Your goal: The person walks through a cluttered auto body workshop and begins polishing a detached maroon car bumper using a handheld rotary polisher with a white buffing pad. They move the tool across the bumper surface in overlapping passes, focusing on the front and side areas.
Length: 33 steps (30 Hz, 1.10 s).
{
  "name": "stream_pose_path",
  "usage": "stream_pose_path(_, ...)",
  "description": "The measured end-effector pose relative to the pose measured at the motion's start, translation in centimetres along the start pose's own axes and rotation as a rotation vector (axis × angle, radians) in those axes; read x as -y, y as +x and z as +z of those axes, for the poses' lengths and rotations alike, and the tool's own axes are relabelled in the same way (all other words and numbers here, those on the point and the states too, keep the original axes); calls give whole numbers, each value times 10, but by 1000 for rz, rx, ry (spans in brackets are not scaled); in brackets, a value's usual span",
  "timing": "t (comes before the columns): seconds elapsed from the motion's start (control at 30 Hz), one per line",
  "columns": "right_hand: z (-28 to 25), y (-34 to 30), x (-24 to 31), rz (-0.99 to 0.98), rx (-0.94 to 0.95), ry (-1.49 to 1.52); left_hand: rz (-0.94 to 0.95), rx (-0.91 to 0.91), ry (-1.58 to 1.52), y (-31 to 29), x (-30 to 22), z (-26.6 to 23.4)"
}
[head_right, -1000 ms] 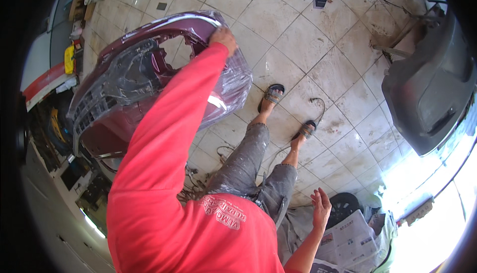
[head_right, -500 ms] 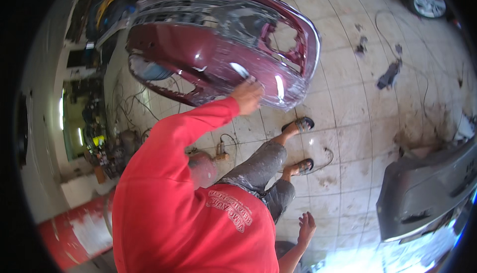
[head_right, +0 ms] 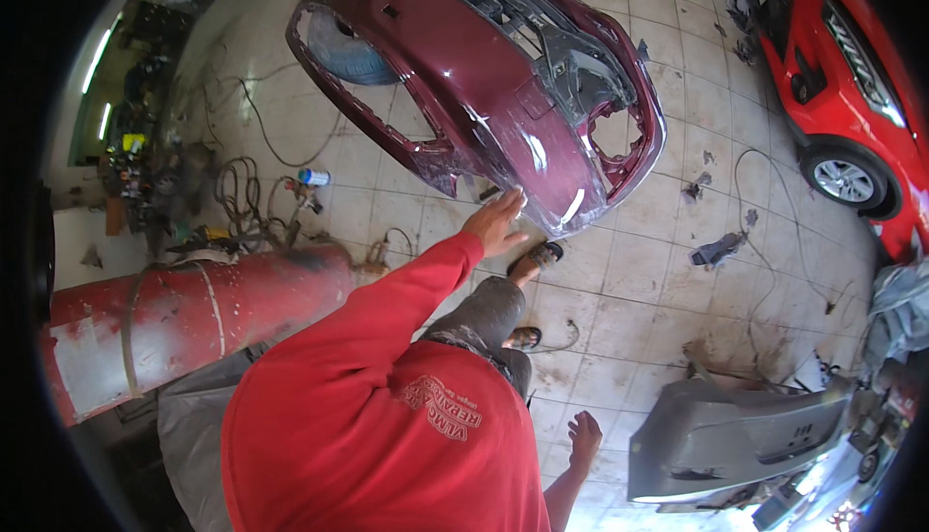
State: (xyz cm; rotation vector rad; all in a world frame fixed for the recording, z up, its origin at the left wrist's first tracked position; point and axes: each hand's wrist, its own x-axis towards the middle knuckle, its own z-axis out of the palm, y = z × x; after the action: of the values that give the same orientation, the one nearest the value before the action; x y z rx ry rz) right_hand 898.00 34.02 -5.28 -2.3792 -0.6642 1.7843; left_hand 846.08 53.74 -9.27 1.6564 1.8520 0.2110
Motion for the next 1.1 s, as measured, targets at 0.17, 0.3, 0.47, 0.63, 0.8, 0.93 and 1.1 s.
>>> stream_pose_path(0.17,0,-31,75,-83,3,8,-172,-623,-17,-10,24,-37)
stream_pose_path(0.3,7,-34,76,-50,89,-65,-346,-453,128,14,26,-7)
stream_pose_path(0.47,6,-48,82,-5,118,-297,-532,-468,-194,-41,22,23)
stream_pose_path(0.63,-14,-42,82,-12,140,-332,-664,-751,69,-42,115,-13)
stream_pose_path(0.8,-67,-18,55,-58,59,-166,-525,-246,48,-21,35,9)
stream_pose_path(0.93,-105,-20,18,-133,-15,-41,-279,-417,247,15,-24,-31)
stream_pose_path(1.1,-129,-33,-47,-81,-87,-55,-331,-394,452,50,-36,-17)
